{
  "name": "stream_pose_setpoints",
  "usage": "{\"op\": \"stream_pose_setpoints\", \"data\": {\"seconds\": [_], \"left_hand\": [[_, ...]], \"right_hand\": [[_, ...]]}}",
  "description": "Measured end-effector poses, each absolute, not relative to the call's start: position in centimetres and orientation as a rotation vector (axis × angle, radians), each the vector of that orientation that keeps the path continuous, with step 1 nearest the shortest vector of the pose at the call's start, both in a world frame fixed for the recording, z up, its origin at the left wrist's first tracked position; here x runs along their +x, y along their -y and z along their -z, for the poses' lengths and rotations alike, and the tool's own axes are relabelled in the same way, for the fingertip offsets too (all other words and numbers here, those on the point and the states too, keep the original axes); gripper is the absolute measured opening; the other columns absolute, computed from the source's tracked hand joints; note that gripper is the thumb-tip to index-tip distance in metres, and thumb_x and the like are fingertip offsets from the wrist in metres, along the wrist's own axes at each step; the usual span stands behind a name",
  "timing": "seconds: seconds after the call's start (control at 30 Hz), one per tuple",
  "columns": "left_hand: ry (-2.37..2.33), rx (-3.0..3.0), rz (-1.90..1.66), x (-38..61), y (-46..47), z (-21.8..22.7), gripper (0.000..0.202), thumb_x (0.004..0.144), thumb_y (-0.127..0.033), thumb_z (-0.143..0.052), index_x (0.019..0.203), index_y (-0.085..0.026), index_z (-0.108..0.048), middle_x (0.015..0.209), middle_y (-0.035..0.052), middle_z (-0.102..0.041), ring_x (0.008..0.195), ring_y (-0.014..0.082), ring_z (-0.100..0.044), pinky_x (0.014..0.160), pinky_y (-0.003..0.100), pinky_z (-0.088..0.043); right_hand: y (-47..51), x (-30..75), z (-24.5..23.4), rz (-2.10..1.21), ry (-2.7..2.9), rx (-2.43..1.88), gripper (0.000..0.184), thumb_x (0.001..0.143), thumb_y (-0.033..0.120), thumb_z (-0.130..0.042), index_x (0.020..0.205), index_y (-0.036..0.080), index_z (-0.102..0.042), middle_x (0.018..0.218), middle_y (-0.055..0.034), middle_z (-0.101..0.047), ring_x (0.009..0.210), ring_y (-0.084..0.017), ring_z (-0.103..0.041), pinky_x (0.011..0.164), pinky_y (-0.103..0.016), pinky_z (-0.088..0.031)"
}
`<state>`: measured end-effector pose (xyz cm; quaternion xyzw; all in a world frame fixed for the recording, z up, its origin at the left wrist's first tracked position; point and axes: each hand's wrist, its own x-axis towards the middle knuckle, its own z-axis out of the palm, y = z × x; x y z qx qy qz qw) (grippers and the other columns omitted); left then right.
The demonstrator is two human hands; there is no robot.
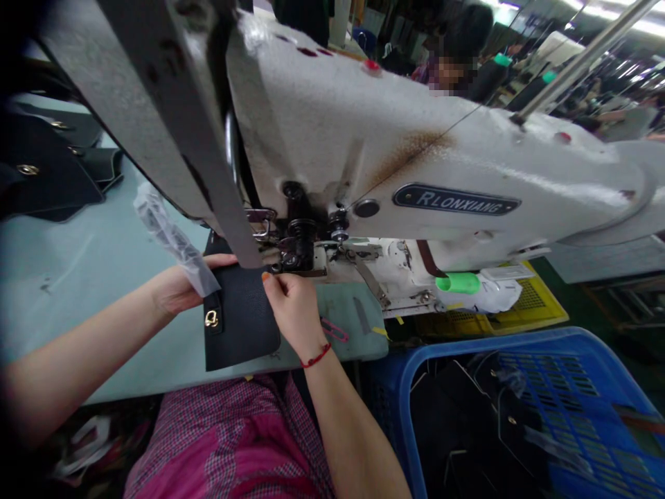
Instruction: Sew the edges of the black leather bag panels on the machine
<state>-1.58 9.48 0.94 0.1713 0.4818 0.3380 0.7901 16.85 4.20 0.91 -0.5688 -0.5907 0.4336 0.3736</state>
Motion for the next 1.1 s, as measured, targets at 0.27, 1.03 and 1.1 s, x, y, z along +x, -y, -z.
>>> {"op": "stream_pose_setpoints", "data": {"seconds": [0.27,1.03,1.1], "left_hand": [[-0.966,0.440,-0.655,-2.1,-10.1,-0.6,0.024,0.081,-0.014,-0.064,0.101,-0.006,-0.073,0.090,0.0138,-0.077,0.076,0.0232,-0.073,0.083,0.036,-0.057],[-0.912,-0.020,-1.237,5.2,-3.1,-0.9,0.026,0.090,-0.007,-0.048,0.107,-0.006,-0.068,0.098,0.0126,-0.076,0.095,0.0227,-0.073,0.094,0.035,-0.057],[-0.881,-0.030,-1.253,5.2,-3.1,-0.7,0.026,0.090,-0.006,-0.048,0.106,-0.004,-0.068,0.097,0.0145,-0.076,0.094,0.0231,-0.073,0.094,0.036,-0.057]], "right_hand": [[-3.7,16.6,-1.1,-1.076,1.544,-1.504,0.037,0.092,0.043,-0.053,0.072,0.015,-0.066,0.062,-0.0007,-0.059,0.057,-0.012,-0.046,0.053,-0.023,-0.031],[-5.8,19.9,-6.0,-0.600,2.148,-1.845,0.034,0.096,0.037,-0.055,0.074,0.017,-0.070,0.074,-0.0068,-0.070,0.066,-0.015,-0.060,0.057,-0.027,-0.029],[-5.8,19.9,-6.1,-0.586,2.159,-1.853,0.033,0.096,0.036,-0.054,0.076,0.017,-0.071,0.078,-0.0073,-0.071,0.070,-0.016,-0.062,0.058,-0.026,-0.030]]}}
